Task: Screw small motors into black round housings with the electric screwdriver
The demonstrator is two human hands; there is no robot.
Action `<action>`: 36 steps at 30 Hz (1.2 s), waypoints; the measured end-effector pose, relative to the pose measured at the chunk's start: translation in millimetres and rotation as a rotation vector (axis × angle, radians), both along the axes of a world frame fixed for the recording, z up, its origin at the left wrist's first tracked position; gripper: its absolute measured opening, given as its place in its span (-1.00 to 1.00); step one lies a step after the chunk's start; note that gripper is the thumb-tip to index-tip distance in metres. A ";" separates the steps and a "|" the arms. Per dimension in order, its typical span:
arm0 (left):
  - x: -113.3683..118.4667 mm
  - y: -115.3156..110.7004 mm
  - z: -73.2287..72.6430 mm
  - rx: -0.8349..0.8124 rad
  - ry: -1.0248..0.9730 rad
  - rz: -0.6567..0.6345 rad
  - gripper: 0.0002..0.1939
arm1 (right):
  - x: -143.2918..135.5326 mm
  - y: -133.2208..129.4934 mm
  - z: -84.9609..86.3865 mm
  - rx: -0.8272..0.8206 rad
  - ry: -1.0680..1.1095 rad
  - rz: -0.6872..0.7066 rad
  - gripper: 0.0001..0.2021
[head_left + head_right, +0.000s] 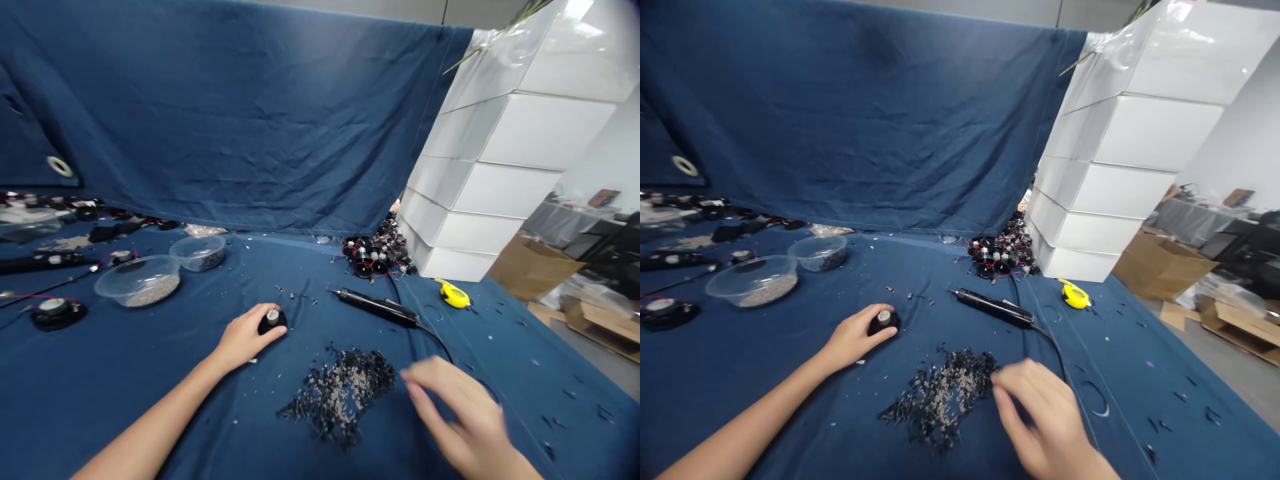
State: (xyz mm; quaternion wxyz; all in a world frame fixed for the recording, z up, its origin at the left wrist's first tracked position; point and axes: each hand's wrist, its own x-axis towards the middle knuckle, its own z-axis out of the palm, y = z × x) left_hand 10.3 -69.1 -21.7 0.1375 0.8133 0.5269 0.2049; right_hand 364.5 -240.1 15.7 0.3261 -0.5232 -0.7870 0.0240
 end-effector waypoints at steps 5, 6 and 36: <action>-6.5 -12.3 13.1 -0.127 0.005 -0.115 -0.44 | -37.4 68.8 -16.4 -0.264 -0.123 0.014 -0.74; -8.2 -14.9 15.1 -0.153 0.008 -0.127 -0.43 | -40.7 73.7 -21.9 -0.281 -0.130 0.014 -0.73; 51.0 -3.9 -8.0 0.024 -0.046 -0.128 -0.49 | -55.2 105.2 -37.3 -0.316 -0.209 0.042 -0.82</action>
